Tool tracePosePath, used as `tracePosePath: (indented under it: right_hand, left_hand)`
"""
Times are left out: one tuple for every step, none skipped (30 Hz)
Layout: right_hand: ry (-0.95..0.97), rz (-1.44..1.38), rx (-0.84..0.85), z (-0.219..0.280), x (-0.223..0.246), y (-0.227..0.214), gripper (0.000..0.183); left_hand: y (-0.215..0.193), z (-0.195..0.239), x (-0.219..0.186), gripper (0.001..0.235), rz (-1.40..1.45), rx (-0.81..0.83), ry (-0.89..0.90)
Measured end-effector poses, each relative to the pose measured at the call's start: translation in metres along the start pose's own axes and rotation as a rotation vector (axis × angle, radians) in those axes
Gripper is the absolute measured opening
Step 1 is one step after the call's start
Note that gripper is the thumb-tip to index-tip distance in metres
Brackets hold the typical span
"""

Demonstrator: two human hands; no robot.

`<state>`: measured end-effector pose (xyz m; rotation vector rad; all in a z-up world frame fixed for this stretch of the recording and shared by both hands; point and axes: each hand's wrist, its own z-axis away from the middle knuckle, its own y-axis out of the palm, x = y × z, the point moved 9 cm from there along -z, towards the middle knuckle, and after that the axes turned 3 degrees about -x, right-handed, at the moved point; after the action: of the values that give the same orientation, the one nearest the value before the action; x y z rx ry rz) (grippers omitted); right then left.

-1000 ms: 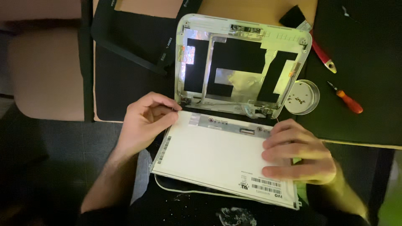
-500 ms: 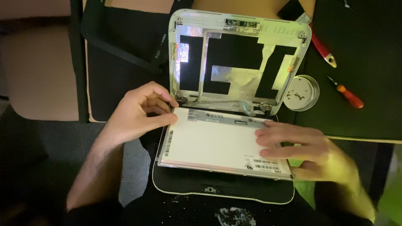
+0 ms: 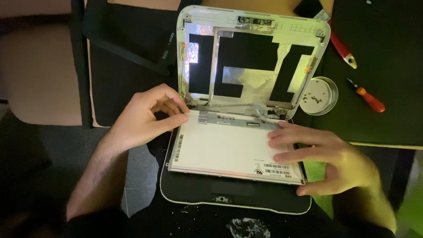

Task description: The person replaces the screen of a white laptop. They remove the old screen, connect the ribbon cable to a new screen, and place it into the laptop frame. They then use a screwdriver to secure the screen with screws and attach the black bezel.

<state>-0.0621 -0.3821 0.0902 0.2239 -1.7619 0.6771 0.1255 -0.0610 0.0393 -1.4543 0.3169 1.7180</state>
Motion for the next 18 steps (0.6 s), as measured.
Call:
tracePosePath:
  right_hand:
    - [-0.001,-0.002,0.001,-0.001,0.001,0.001,0.067]
    - [0.000,0.008,-0.003,-0.001,0.001,0.001,0.062]
    - [0.001,0.018,-0.006,-0.002,0.002,0.001,0.057]
    - [0.000,0.016,-0.003,-0.004,0.002,0.000,0.057]
    - [-0.005,0.038,0.008,-0.005,0.002,0.000,0.056]
    - [-0.010,0.059,0.019,-0.006,0.003,0.000,0.054]
    - [-0.012,0.058,0.022,-0.005,0.001,0.000,0.054]
    - [-0.012,0.044,0.020,-0.004,-0.002,0.001,0.058]
    - [-0.010,0.030,0.019,-0.003,-0.004,0.001,0.063]
    - [-0.010,0.030,0.021,-0.003,-0.008,0.002,0.063]
    - [-0.018,0.013,0.008,-0.002,-0.012,0.001,0.069]
    - [-0.026,-0.004,-0.005,-0.001,-0.016,0.000,0.076]
    - [-0.027,-0.001,-0.004,-0.003,-0.020,-0.002,0.076]
    - [0.018,0.040,-0.073,-0.004,-0.028,-0.010,0.061]
    - [0.063,0.081,-0.144,-0.004,-0.036,-0.018,0.046]
    - [0.062,0.083,-0.146,-0.014,-0.034,-0.019,0.046]
    - [0.155,0.241,-0.168,-0.023,-0.039,-0.023,0.034]
    - [0.248,0.398,-0.190,-0.030,-0.044,-0.028,0.024]
  left_hand:
    - [0.001,0.001,0.000,0.028,0.000,-0.001,-0.002]
    - [0.001,0.003,-0.002,0.028,-0.003,-0.008,0.015]
    - [0.001,0.004,-0.004,0.028,-0.006,-0.016,0.033]
    - [0.002,0.007,-0.002,0.028,-0.006,-0.018,0.031]
    - [0.003,0.010,-0.005,0.028,0.009,-0.031,0.069]
    - [0.003,0.013,-0.008,0.028,0.023,-0.045,0.107]
    - [0.004,0.017,-0.009,0.028,0.023,-0.048,0.105]
    - [0.004,0.021,-0.009,0.027,-0.010,-0.073,0.096]
    - [0.004,0.025,-0.010,0.026,-0.042,-0.097,0.087]
    - [0.005,0.027,-0.008,0.026,-0.040,-0.099,0.087]
    - [0.006,0.029,-0.013,0.028,-0.105,-0.095,0.154]
    - [0.008,0.032,-0.017,0.030,-0.169,-0.091,0.222]
    - [0.008,0.032,-0.019,0.030,-0.168,-0.093,0.225]
    - [0.010,0.031,-0.018,0.030,-0.211,-0.067,0.198]
    - [0.013,0.030,-0.017,0.030,-0.255,-0.039,0.172]
    - [0.013,0.026,-0.018,0.030,-0.256,-0.038,0.175]
    - [0.016,0.024,-0.024,0.032,-0.275,-0.015,0.233]
    - [0.020,0.022,-0.029,0.034,-0.293,0.008,0.291]
